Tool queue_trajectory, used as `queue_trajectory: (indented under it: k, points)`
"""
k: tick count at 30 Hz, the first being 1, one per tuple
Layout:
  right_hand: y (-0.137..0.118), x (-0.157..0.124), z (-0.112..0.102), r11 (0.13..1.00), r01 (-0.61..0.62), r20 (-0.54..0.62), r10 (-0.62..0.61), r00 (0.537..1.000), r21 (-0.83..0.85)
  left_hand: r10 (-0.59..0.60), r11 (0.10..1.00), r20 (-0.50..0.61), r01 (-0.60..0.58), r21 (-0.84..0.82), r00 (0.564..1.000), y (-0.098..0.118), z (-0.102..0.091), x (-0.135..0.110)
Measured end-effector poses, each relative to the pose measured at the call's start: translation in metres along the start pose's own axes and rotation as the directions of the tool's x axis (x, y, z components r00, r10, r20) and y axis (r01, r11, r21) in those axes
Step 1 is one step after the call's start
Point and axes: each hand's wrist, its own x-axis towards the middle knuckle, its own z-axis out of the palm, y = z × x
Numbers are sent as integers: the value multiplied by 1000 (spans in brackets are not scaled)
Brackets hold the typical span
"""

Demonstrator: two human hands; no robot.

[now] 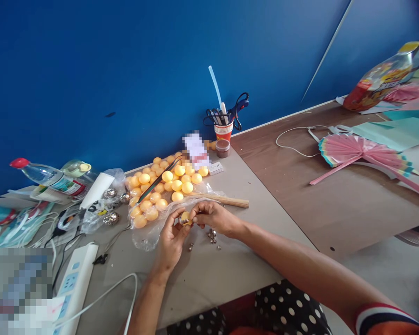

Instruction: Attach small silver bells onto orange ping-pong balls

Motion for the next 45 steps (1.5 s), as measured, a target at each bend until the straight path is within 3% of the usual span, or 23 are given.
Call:
queue_trajectory:
  k: [15, 37, 45]
  points:
    - [1, 0, 0, 995, -71, -11, 72, 997, 66, 6, 997, 40, -9, 77, 999, -1, -1, -2]
    - [1, -2, 2, 983, -124, -71, 116, 991, -135, 27, 992, 21, -30, 119, 999, -4, 0, -3]
    - [2, -1, 6, 950, -204, -144, 173, 974, -236, 162, 958, -9, -155, 240, 987, -13, -4, 0]
